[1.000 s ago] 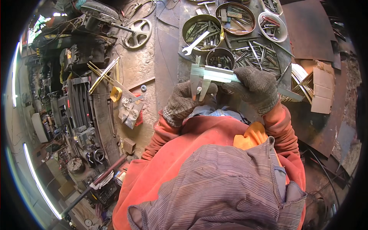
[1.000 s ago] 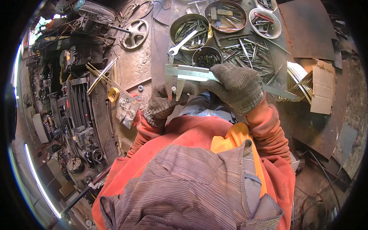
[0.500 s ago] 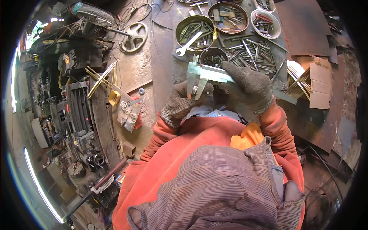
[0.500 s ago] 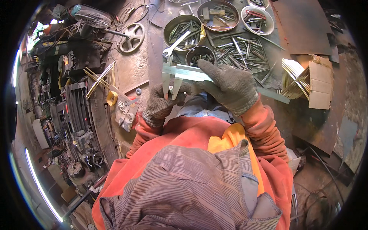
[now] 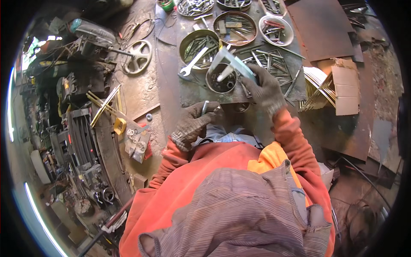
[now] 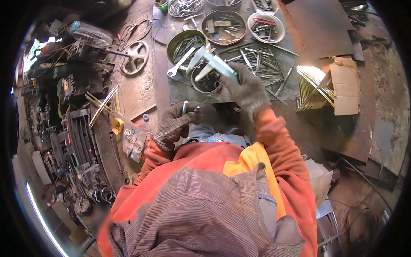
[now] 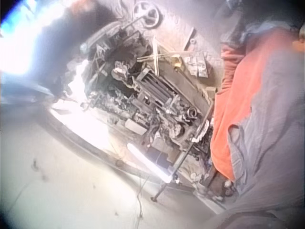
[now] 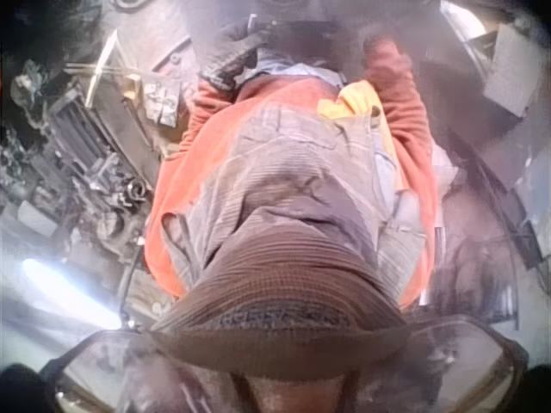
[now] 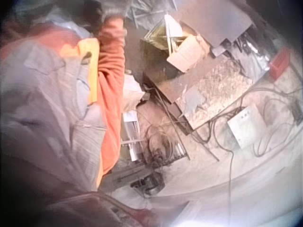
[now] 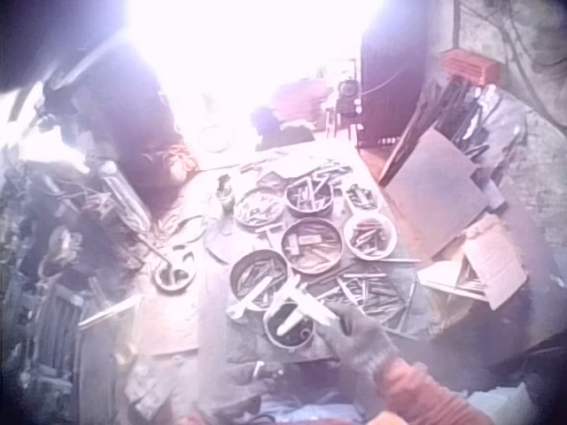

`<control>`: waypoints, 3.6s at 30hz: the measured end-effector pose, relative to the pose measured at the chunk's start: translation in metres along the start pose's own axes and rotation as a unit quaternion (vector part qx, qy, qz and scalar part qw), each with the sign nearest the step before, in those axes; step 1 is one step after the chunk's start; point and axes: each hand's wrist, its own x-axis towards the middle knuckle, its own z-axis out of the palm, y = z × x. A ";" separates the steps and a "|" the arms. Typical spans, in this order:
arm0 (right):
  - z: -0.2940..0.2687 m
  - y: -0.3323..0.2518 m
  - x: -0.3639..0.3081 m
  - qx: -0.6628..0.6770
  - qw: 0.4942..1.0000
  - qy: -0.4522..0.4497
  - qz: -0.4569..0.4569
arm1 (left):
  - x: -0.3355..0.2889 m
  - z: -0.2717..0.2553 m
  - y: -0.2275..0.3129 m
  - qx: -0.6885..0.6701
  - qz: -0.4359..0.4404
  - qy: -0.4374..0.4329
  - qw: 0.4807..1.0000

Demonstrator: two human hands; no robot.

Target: The person uses a caliper to measure metal pins and components on a workbench, picking items from various containers, and then measures a large blue metal part on a machine.

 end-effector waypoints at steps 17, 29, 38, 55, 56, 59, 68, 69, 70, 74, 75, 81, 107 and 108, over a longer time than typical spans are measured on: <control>0.034 0.051 0.062 0.038 0.959 0.264 0.097 | 0.115 -0.005 0.086 -0.027 0.034 -0.240 0.970; 0.078 -0.113 -0.263 -0.346 0.816 0.359 0.293 | 0.041 0.159 0.024 0.352 0.185 -0.678 0.618; 0.100 -0.201 -0.464 0.328 0.471 0.810 0.123 | -0.110 0.280 -0.034 0.320 0.133 -0.712 0.611; 0.040 -0.162 -0.563 0.192 0.257 0.935 0.152 | -0.286 0.533 -0.184 0.288 0.059 -0.886 0.359; 0.038 -0.160 -0.561 0.188 0.226 0.944 0.150 | -0.294 0.542 -0.200 0.303 0.015 -0.895 0.327; 0.034 -0.148 -0.549 0.151 0.107 0.967 0.173 | -0.310 0.563 -0.262 0.289 0.022 -0.930 0.228; -0.002 -0.130 -0.527 0.046 -0.079 0.960 0.265 | -0.307 0.601 -0.260 0.297 -0.085 -0.919 0.244; -0.007 -0.131 -0.523 0.043 -0.096 0.959 0.262 | -0.301 0.613 -0.268 0.277 -0.181 -0.902 0.278; -0.001 -0.129 -0.518 0.004 -0.096 0.960 0.265 | -0.296 0.633 -0.277 0.272 -0.183 -0.909 0.259; -0.030 -0.130 -0.509 0.063 -0.120 0.949 0.286 | -0.265 0.734 -0.282 0.311 -0.130 -0.885 0.323; -0.029 -0.126 -0.509 0.051 -0.124 0.948 0.290 | -0.265 0.754 -0.285 0.319 -0.096 -0.876 0.349; -0.039 -0.112 -0.485 -0.020 -0.138 0.924 0.356 | -0.266 0.884 -0.336 0.303 0.016 -0.855 0.421; -0.005 -0.041 -0.499 -0.146 -0.436 0.777 0.431 | -0.319 1.163 -0.537 0.153 0.129 -0.902 0.382; -0.004 -0.040 -0.507 -0.138 -0.429 0.822 0.348 | -0.317 1.177 -0.543 0.114 0.143 -0.904 0.387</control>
